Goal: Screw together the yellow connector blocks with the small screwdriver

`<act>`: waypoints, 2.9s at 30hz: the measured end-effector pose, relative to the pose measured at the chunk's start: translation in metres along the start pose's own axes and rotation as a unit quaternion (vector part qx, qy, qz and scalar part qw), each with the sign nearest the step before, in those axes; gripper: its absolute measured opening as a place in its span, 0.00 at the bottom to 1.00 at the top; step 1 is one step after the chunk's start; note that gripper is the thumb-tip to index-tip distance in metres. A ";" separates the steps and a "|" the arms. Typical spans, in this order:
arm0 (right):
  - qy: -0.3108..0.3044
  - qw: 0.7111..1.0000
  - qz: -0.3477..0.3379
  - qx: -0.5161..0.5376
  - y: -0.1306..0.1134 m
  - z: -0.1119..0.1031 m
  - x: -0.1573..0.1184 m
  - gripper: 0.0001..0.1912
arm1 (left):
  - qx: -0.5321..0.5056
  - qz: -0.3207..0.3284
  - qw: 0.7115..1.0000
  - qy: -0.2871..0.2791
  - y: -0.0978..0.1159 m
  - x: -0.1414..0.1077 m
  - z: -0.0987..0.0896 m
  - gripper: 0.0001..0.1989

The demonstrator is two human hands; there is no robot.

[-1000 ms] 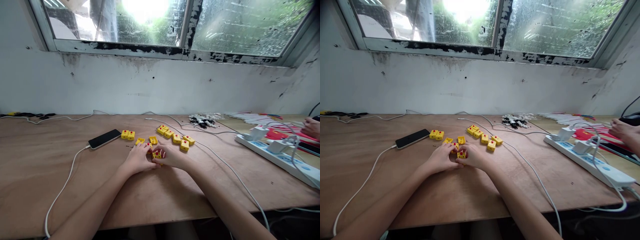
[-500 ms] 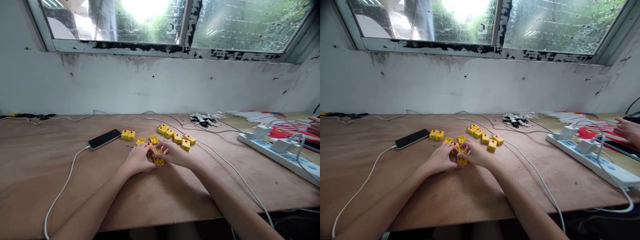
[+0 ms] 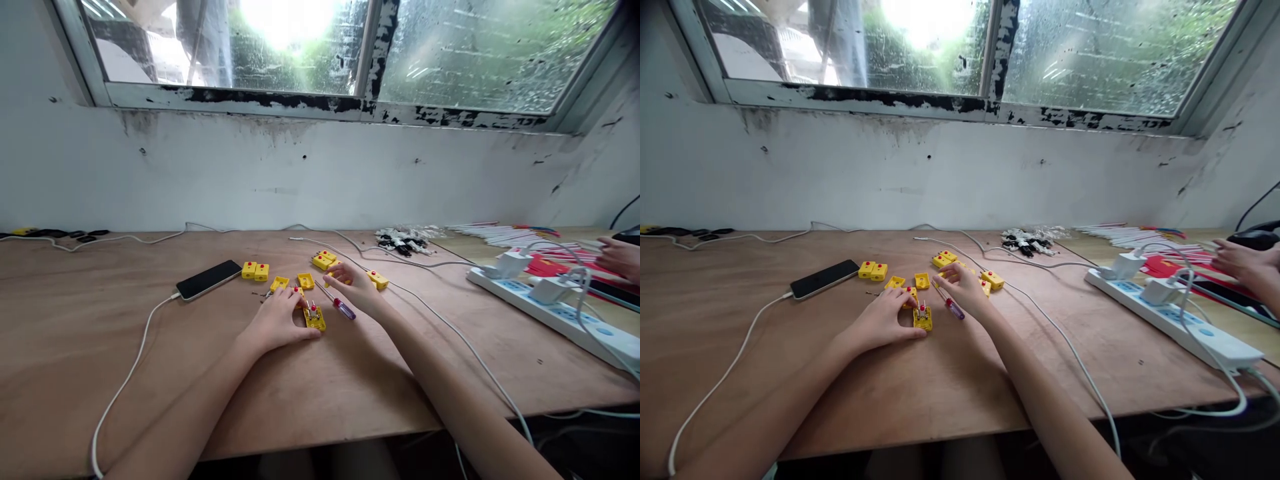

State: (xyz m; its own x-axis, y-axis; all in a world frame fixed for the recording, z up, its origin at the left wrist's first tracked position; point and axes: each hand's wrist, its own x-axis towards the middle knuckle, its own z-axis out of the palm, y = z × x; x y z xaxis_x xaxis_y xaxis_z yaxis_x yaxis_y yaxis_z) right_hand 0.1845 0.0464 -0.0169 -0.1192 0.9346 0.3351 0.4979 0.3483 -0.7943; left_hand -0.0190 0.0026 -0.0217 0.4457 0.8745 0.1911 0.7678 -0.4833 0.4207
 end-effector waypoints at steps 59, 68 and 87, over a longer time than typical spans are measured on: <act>-0.153 0.963 -0.087 -0.206 -0.027 0.031 -0.022 0.11 | 0.008 -0.032 0.999 -0.003 -0.012 0.005 -0.009 0.21; -0.056 0.993 -0.074 -0.079 -0.016 0.022 -0.012 0.14 | -0.002 -0.034 0.999 -0.006 -0.015 0.005 -0.007 0.23; 0.002 0.983 0.042 -0.176 0.017 0.010 0.007 0.12 | -0.016 -0.050 0.999 -0.014 -0.013 0.002 -0.009 0.25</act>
State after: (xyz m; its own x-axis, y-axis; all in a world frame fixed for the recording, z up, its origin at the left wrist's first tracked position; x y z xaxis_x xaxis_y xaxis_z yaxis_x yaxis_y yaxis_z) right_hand 0.1831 0.0599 -0.0327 -0.0617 0.9584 0.2785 0.7728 0.2225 -0.5943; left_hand -0.0326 0.0112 -0.0188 0.3815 0.9163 0.1216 0.7943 -0.3923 0.4639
